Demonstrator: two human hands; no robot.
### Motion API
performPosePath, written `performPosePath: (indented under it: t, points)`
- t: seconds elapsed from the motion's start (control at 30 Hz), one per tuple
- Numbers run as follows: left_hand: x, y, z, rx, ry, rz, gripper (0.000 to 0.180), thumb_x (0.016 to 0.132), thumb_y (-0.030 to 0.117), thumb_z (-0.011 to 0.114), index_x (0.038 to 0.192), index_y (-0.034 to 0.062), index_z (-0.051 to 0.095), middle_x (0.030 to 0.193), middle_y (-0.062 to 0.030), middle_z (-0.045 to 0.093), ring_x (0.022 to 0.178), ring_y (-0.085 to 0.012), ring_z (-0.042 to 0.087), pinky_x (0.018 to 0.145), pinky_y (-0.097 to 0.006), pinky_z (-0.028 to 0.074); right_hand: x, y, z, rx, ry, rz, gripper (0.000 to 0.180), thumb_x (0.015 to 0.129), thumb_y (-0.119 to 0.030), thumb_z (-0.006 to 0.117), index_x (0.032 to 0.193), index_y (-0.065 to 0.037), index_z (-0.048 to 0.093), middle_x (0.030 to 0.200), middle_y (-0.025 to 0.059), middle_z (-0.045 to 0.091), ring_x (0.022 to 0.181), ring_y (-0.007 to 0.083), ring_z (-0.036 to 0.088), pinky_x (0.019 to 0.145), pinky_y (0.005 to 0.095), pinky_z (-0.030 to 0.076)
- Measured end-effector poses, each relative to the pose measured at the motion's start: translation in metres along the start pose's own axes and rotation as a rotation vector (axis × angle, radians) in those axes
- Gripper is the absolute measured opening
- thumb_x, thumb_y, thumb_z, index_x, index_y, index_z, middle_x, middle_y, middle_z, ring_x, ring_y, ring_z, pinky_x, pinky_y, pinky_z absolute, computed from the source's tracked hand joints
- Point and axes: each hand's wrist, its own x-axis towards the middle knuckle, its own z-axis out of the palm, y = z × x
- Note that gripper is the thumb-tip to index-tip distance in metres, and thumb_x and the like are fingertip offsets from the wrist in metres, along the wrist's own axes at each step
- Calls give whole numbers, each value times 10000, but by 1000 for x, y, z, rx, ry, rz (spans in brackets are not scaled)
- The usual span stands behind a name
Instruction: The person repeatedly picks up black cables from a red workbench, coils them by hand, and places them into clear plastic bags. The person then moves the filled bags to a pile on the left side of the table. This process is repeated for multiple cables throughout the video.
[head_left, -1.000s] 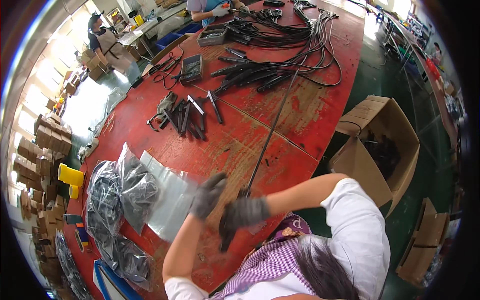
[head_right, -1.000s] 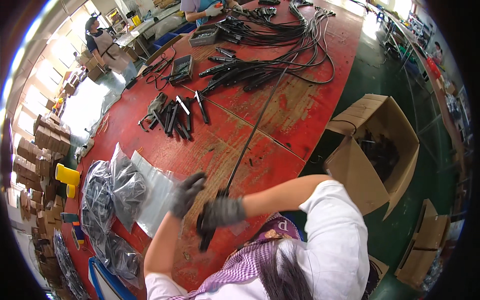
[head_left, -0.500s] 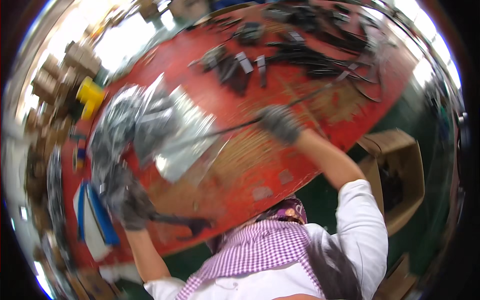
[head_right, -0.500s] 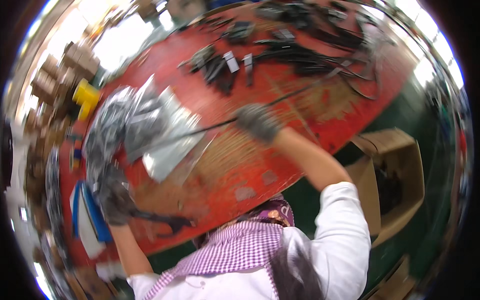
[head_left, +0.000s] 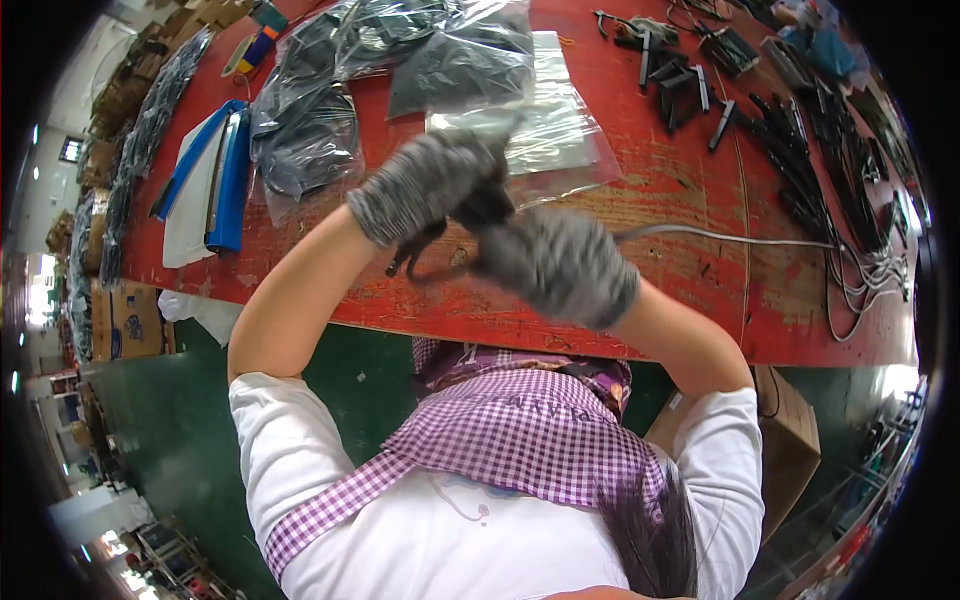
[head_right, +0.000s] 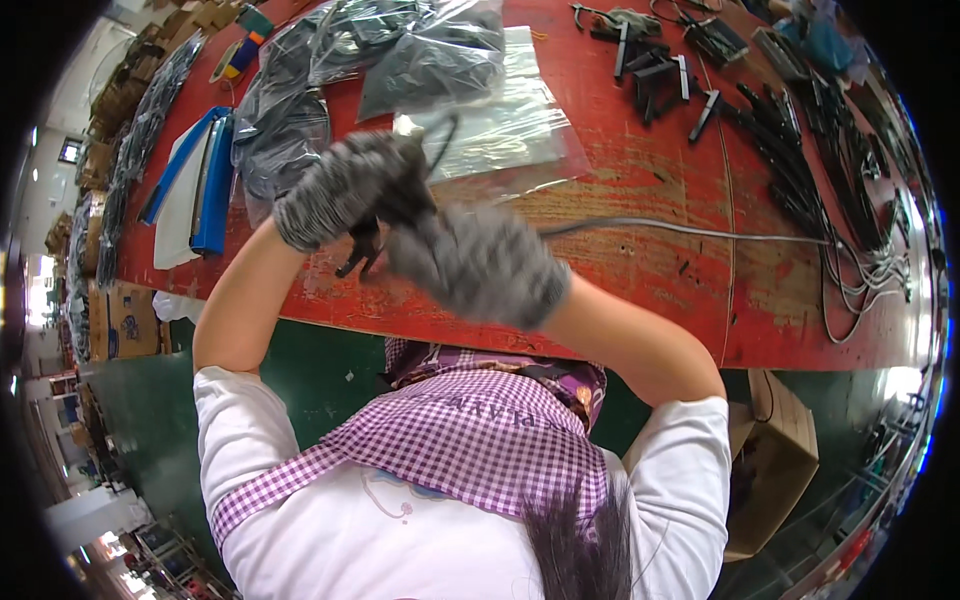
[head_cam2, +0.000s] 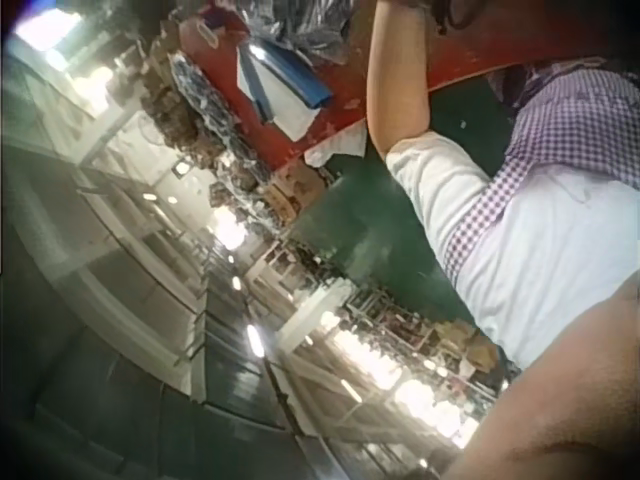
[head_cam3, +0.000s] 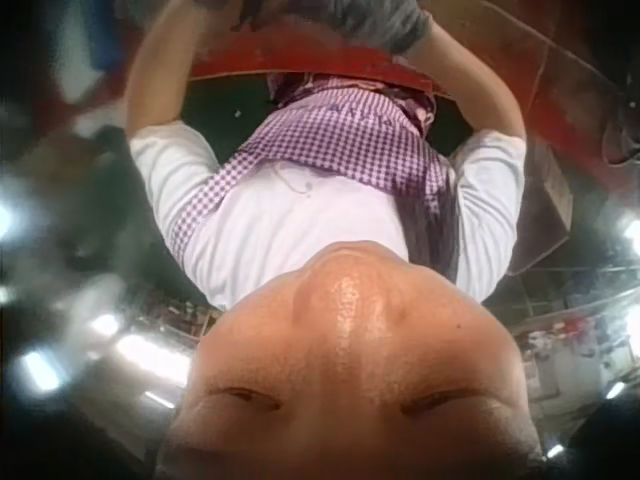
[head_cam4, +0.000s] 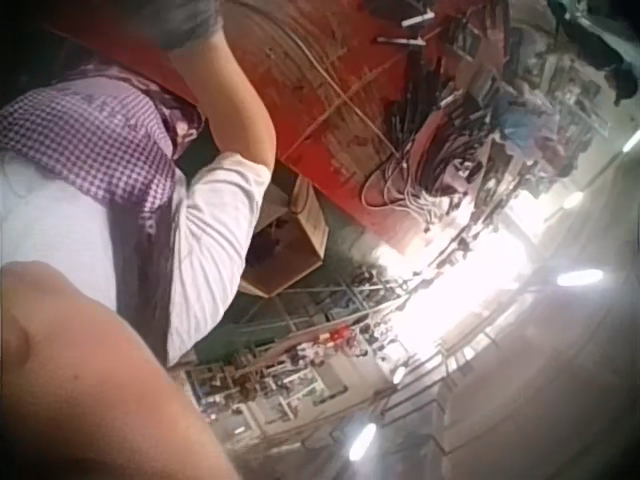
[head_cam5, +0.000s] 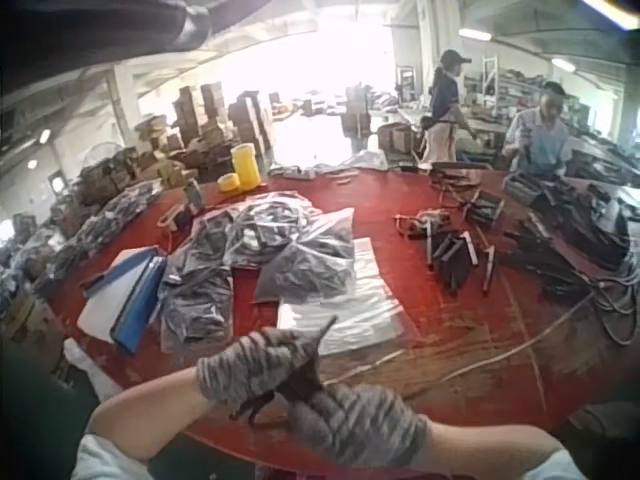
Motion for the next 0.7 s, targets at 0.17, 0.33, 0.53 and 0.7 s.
performPosePath:
  t: [0.17, 0.33, 0.53, 0.7]
  points:
    - [2, 15, -8, -573, -294, -439, 335, 928, 317, 431, 927, 4, 550, 522, 27, 418, 427, -38, 388, 387, -184, 378, 10, 33, -21, 85, 373, 374, 314, 726, -347, 647, 856, -76, 558, 739, 100, 574, 658, 267, 580, 549, 361, 463]
    - [-67, -43, -92, -1735, -315, -423, 267, 943, 252, 379, 886, 4, 462, 444, 65, 307, 270, -8, 246, 235, -155, 233, -154, 162, -13, -88, 208, 556, 121, 757, -190, 634, 771, -78, 591, 732, 125, 587, 679, 313, 569, 593, 383, 458]
    - [-108, -82, -134, -1616, -169, -83, 223, 917, 231, 452, 879, 13, 473, 418, 85, 262, 278, -9, 257, 256, -158, 266, -235, 180, 2, -252, -279, 736, 228, 791, -308, 595, 724, -92, 568, 637, 103, 569, 589, 307, 557, 550, 399, 452]
    - [-56, -33, -79, -605, 262, -322, 244, 920, 252, 449, 944, 26, 538, 524, 22, 421, 403, -70, 413, 376, -210, 395, -65, 56, -10, 16, -190, 99, 166, 822, -359, 530, 723, -227, 546, 588, 6, 486, 499, 177, 484, 417, 311, 376]
